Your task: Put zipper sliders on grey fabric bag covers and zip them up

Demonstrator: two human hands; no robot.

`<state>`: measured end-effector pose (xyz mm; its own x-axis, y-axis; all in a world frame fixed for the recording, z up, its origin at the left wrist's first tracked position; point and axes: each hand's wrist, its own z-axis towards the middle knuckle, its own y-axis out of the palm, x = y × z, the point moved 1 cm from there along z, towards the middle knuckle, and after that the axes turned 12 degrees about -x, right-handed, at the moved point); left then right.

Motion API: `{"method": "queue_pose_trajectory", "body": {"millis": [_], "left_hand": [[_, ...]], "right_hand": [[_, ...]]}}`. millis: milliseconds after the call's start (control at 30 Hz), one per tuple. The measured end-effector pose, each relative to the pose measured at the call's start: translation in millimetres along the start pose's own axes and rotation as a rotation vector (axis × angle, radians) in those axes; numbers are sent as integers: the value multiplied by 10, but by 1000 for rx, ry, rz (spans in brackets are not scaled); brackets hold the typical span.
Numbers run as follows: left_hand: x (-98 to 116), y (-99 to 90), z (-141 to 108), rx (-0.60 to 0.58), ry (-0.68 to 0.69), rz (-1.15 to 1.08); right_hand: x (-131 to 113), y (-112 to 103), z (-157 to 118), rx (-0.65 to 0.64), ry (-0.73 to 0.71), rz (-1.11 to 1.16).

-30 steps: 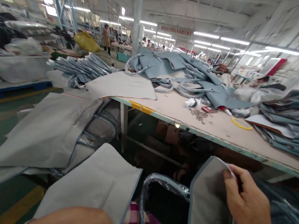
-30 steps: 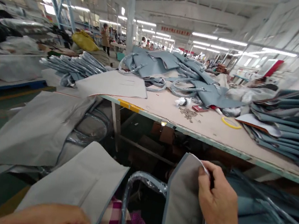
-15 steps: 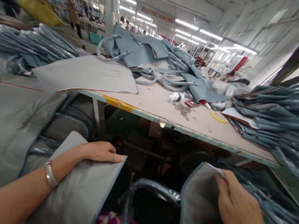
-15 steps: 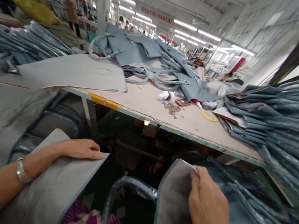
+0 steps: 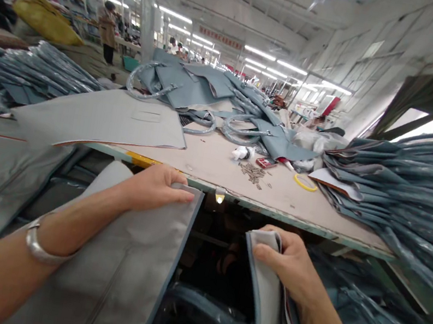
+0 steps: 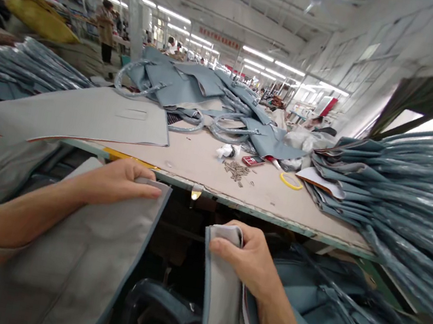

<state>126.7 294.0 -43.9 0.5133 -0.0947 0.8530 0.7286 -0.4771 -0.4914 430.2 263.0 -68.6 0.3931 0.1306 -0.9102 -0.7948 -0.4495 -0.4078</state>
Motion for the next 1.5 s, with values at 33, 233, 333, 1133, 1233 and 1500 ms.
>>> {"method": "queue_pose_trajectory", "body": {"millis": [33, 233, 333, 1133, 1233, 1500], "left_hand": [[-42, 30, 118, -37, -9, -47], [-441, 217, 496, -295, -49, -288], [-475, 217, 506, -364, -52, -340], [-362, 67, 823, -282, -82, -388], [-371, 36, 868, -289, -79, -338], [-387, 86, 920, -293, 25, -244]], "right_hand": [[36, 23, 94, -45, 27, 65], [341, 117, 545, -90, 30, 239], [410, 148, 654, -131, 35, 242], [264, 49, 1004, -203, 76, 177], [296, 52, 1025, -204, 103, 170], [355, 70, 1085, -236, 101, 177]]}}
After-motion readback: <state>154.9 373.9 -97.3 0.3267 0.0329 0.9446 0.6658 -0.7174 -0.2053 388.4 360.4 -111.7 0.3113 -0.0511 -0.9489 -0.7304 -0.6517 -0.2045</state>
